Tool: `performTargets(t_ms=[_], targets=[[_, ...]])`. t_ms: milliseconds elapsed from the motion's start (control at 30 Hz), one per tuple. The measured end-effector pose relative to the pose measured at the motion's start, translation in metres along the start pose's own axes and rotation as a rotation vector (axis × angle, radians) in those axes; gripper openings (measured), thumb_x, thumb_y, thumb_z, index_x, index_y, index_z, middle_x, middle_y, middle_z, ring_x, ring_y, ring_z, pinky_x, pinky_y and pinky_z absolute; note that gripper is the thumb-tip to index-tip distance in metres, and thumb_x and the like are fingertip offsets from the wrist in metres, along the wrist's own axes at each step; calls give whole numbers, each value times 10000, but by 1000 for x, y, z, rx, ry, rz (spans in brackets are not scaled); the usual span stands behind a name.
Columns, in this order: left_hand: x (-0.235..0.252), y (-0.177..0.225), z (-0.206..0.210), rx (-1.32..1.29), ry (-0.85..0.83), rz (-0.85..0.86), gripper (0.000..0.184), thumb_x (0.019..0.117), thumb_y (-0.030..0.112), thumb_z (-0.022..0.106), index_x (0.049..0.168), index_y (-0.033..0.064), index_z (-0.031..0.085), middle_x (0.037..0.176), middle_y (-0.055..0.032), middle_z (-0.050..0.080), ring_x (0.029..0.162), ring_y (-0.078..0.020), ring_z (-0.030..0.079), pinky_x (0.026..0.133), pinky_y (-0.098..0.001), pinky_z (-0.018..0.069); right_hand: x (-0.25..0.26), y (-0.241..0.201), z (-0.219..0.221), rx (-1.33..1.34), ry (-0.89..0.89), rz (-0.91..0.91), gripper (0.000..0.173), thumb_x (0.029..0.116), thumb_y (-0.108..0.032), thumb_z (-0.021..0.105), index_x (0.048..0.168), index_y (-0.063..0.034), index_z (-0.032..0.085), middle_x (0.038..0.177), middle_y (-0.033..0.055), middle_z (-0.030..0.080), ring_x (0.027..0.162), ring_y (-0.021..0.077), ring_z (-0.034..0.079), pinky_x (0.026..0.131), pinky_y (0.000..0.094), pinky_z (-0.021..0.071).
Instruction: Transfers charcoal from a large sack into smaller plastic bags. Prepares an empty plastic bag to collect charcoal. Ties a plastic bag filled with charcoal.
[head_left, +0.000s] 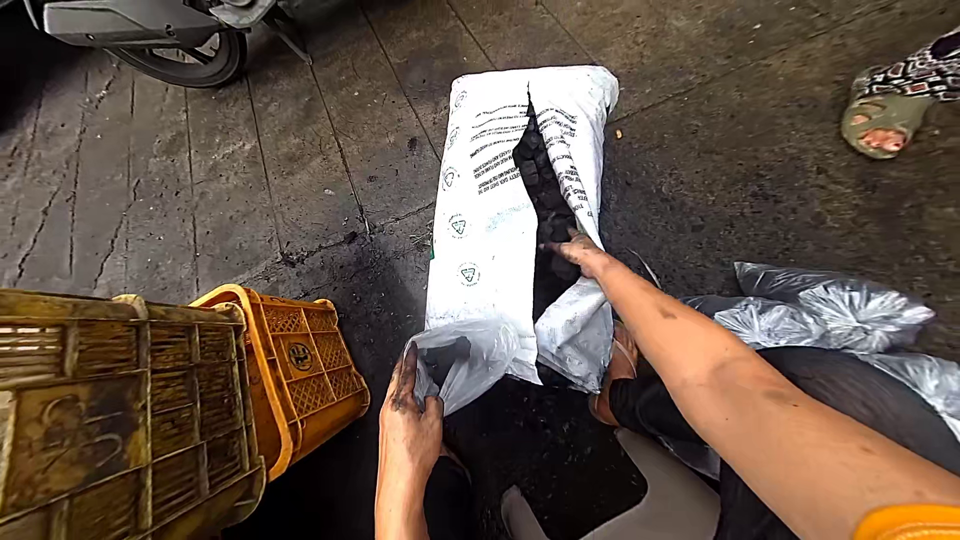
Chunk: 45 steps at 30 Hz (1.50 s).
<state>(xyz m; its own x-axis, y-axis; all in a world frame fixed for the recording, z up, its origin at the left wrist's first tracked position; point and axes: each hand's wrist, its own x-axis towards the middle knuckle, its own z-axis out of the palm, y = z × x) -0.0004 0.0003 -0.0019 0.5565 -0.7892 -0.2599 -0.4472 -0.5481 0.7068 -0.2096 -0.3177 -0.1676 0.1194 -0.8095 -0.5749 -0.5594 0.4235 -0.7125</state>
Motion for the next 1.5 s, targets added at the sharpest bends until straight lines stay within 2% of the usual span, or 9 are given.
performTargets(t_ms=[200, 333, 533, 700, 933, 1033, 1133, 1333, 1500], targets=[[-4, 4, -7, -54, -21, -27, 651, 856, -61, 597, 1494, -5, 483, 1561, -200, 448, 1439, -236, 457, 1165, -370, 375, -79, -60, -17, 583, -328, -138, 437, 1012, -275, 558, 1433, -220, 457, 1034, 62, 678, 798, 182, 677, 675, 373, 589], [-6, 5, -10, -57, -38, -19, 656, 864, -54, 589, 1506, -3, 466, 1572, -201, 433, 1445, -241, 449, 1169, -375, 368, -151, -80, -2, 540, -796, -397, 601, 719, -416, 838, 1227, -192, 609, 926, -21, 739, 681, 107, 696, 578, 293, 602], [-9, 5, -13, -91, -63, 6, 679, 847, -68, 603, 1508, -5, 460, 1580, -187, 425, 1446, -228, 447, 1167, -367, 371, -184, -123, 72, -620, -1239, -555, 632, 907, -104, 767, 1458, 26, 486, 1291, 252, 612, 1131, 306, 614, 1000, 491, 466], [-11, 3, -14, -91, -99, 23, 670, 854, -60, 603, 1507, -11, 459, 1578, -200, 423, 1454, -230, 436, 1173, -361, 362, -185, -105, 151, -1064, -979, -594, 643, 879, -251, 804, 1399, 27, 547, 1362, 323, 548, 1266, 500, 531, 1005, 684, 420], [-13, -8, -18, -71, 11, -10, 614, 837, -82, 605, 1444, -60, 517, 1530, -231, 474, 1427, -275, 469, 1164, -398, 375, -188, -122, 99, -430, -872, -681, 399, 1010, -47, 571, 1401, 36, 572, 1409, 226, 590, 1287, 303, 588, 1092, 448, 447], [-16, -10, -17, -54, 16, -13, 601, 826, -84, 598, 1424, -59, 542, 1522, -232, 485, 1421, -282, 479, 1158, -409, 382, -141, -121, 59, 38, -266, -662, 250, 1031, -5, 495, 1208, 75, 652, 1152, 200, 698, 984, 234, 701, 897, 406, 573], [-18, -11, -14, -44, 0, -25, 626, 816, -75, 594, 1439, -45, 534, 1512, -222, 500, 1408, -278, 493, 1147, -415, 394, -50, -115, 33, 169, 285, -527, 331, 1050, -52, 456, 1330, 61, 593, 1336, 243, 620, 1228, 308, 616, 1066, 430, 477], [-13, -11, -7, -44, 3, -2, 643, 786, -60, 592, 1428, -23, 562, 1482, -203, 541, 1383, -255, 524, 1121, -387, 430, 14, -95, 73, 372, -116, -31, 368, 1070, -82, 421, 1426, 6, 456, 1256, 190, 581, 1059, 234, 606, 885, 400, 530], [-6, -13, -3, -75, 24, -14, 632, 784, -34, 587, 1416, -34, 570, 1474, -201, 550, 1364, -219, 543, 1108, -332, 438, 14, -52, 96, -491, -45, -277, 517, 1068, -75, 441, 1515, 154, 318, 1595, 346, 307, 1525, 449, 260, 1253, 533, 195]])
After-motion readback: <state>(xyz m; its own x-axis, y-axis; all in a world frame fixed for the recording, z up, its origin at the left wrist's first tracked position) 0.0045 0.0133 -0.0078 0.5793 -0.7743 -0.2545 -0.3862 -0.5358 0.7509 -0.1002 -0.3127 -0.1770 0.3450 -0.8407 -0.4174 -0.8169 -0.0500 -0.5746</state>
